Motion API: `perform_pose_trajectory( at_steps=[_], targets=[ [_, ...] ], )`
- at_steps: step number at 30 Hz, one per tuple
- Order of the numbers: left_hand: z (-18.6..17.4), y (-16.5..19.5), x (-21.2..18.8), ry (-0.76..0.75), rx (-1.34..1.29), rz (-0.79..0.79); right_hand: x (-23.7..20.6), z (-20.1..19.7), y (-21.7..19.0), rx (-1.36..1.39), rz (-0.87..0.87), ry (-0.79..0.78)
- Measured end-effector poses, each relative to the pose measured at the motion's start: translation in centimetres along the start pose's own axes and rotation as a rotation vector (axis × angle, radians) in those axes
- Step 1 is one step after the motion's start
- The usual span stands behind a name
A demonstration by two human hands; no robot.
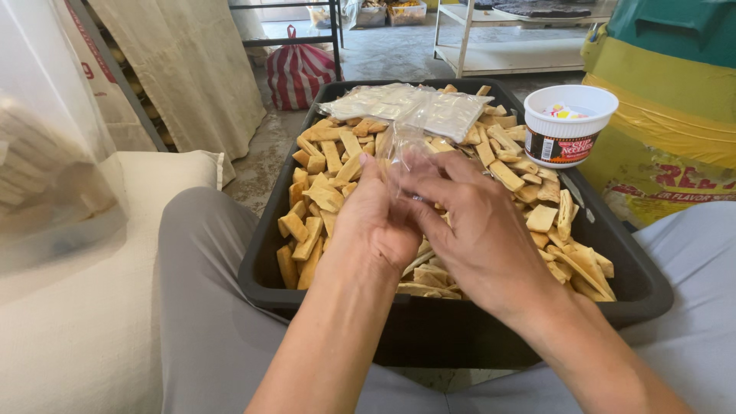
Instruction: The person sits on the floor and packs rectangular snack pieces from a large black bin into small clear plastic bags. They fill each bag by hand, then seal it using a small clip from a nearby container.
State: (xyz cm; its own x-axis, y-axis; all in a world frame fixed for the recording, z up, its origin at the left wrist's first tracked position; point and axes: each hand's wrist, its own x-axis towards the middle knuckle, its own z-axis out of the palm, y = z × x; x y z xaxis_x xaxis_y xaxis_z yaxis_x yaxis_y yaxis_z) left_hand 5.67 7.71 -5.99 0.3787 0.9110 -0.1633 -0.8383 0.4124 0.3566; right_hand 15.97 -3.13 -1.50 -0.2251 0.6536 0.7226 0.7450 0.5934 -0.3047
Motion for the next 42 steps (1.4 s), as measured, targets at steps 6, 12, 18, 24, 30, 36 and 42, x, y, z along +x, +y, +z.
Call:
perform_pose_trajectory(
  at_steps=[6,12,18,24,30,36,42],
  targets=[
    [0.9,-0.5,-1.2,-0.105,0.042,-0.083,1.3,-0.5,0.9,0.064,0.206,0.078],
    [2.0,-1.2,-2.0,-0.103,0.003,-0.149,2.5,-2.1,0.4,-0.009,0.043,0.339],
    [1.7,2.2,-2.9,0.252,-0.227,-0.033,3.4,-1.6,3.3,0.083,-0.045,0.482],
    [0.5,5.7,-3.2,0.244,-0.305,0.047,3.8,3.2,8.0,-0.251,0.019,-0.038],
    [-0.4,6.8,-3.0,0.291,-0.332,0.055,1.2,3.6,7.9,-0.208,0.19,-0.271],
    [-0.5,6.8,-3.4,0.351,-0.388,0.072,-1.1,0.8,6.6,0.061,0.513,-0.241],
    [-0.3,5.7,-3.3,0.356,-0.379,0.06,1.3,0.8,7.9,-0.182,0.423,-0.123]
  ],
)
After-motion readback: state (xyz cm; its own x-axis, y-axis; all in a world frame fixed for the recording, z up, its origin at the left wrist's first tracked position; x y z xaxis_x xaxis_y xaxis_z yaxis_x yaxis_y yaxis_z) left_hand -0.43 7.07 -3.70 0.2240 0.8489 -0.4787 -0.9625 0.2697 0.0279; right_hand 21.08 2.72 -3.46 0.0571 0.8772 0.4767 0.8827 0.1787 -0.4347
